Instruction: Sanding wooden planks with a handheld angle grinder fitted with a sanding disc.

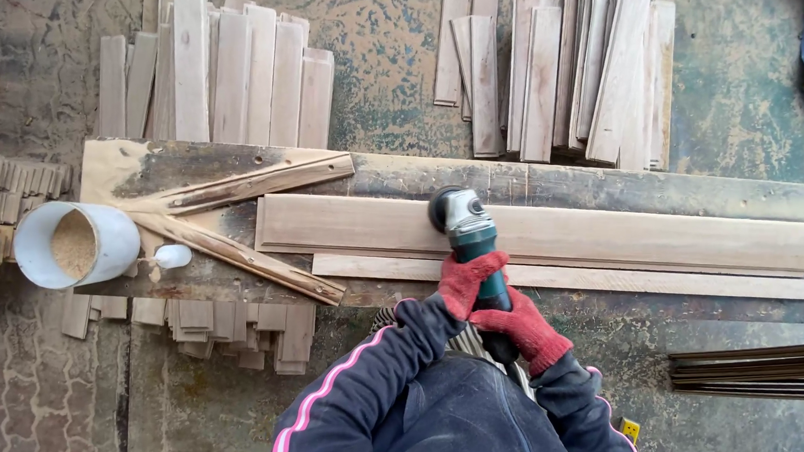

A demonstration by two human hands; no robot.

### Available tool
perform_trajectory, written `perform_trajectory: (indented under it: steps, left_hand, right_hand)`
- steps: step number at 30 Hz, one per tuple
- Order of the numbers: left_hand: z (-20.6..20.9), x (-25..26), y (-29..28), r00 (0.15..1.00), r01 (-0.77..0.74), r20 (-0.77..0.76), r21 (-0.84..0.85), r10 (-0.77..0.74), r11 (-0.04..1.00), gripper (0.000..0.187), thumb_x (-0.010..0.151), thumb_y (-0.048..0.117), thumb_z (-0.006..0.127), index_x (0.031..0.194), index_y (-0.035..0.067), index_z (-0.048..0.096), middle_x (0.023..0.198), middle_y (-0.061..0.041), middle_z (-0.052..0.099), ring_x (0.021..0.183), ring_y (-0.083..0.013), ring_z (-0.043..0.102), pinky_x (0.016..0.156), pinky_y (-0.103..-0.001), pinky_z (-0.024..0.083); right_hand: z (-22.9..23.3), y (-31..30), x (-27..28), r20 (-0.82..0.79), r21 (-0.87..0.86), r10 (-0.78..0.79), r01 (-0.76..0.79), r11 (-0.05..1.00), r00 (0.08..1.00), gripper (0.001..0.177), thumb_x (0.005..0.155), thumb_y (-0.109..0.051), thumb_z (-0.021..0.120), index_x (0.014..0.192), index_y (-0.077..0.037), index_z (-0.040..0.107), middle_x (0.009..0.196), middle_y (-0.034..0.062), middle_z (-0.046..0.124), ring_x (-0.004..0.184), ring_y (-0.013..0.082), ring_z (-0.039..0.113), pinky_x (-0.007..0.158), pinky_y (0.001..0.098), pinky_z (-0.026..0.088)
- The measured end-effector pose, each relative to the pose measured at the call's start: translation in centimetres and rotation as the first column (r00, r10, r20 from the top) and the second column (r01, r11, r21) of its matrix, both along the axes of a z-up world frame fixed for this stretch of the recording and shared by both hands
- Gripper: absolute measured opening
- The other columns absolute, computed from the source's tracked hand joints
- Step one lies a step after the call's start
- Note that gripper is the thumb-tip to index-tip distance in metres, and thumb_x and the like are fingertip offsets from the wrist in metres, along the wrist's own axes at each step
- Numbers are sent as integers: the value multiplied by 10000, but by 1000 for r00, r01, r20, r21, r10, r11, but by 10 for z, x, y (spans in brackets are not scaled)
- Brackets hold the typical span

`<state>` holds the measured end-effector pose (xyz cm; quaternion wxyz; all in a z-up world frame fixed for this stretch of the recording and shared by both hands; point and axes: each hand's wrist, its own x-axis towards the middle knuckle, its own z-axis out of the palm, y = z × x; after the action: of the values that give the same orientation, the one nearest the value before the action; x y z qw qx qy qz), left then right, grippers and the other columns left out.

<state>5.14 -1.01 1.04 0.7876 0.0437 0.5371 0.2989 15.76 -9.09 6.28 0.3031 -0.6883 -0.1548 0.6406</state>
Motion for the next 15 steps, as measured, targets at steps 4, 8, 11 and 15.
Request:
perform_trajectory:
  steps: [4, 8, 11, 15]
  left_hand:
    - [-22, 56, -12, 994, 66, 85, 22, -68, 998, 534, 668, 120, 984, 1081, 11, 663, 730, -190, 690, 661, -353, 751, 649, -531, 648]
    - [-1, 80, -21, 990, 139, 20, 75, -141, 987, 574, 626, 184, 1000, 1071, 15, 678, 766, -140, 692, 723, -273, 749, 705, -471, 636]
    - [-3, 76, -29, 996, 5, 86, 11, -6, 1000, 533, 617, 77, 983, 1067, 27, 700, 752, -171, 705, 687, -315, 752, 688, -528, 646]
    - [20, 35, -29, 987, -160, -37, -52, 158, 986, 469, 642, 77, 959, 1043, 29, 721, 773, -166, 726, 717, -312, 766, 711, -487, 655]
  right_hand:
    - [22, -13, 32, 79, -30, -99, 102, 994, 992, 484, 543, -75, 952, 917, 48, 670, 643, 278, 617, 500, 419, 678, 440, 528, 583]
    - [18, -26, 65, 135, -35, -110, 116, 993, 985, 462, 573, -88, 947, 927, 45, 682, 689, 252, 612, 557, 378, 665, 474, 511, 577]
    - [19, -17, 69, 131, -75, -6, 16, 997, 991, 533, 528, -107, 981, 954, 36, 695, 721, 246, 630, 621, 371, 673, 543, 485, 571]
    - [34, 12, 49, 93, -66, 341, -336, 940, 936, 599, 501, -264, 1028, 999, -70, 756, 771, 150, 666, 724, 279, 658, 661, 399, 548]
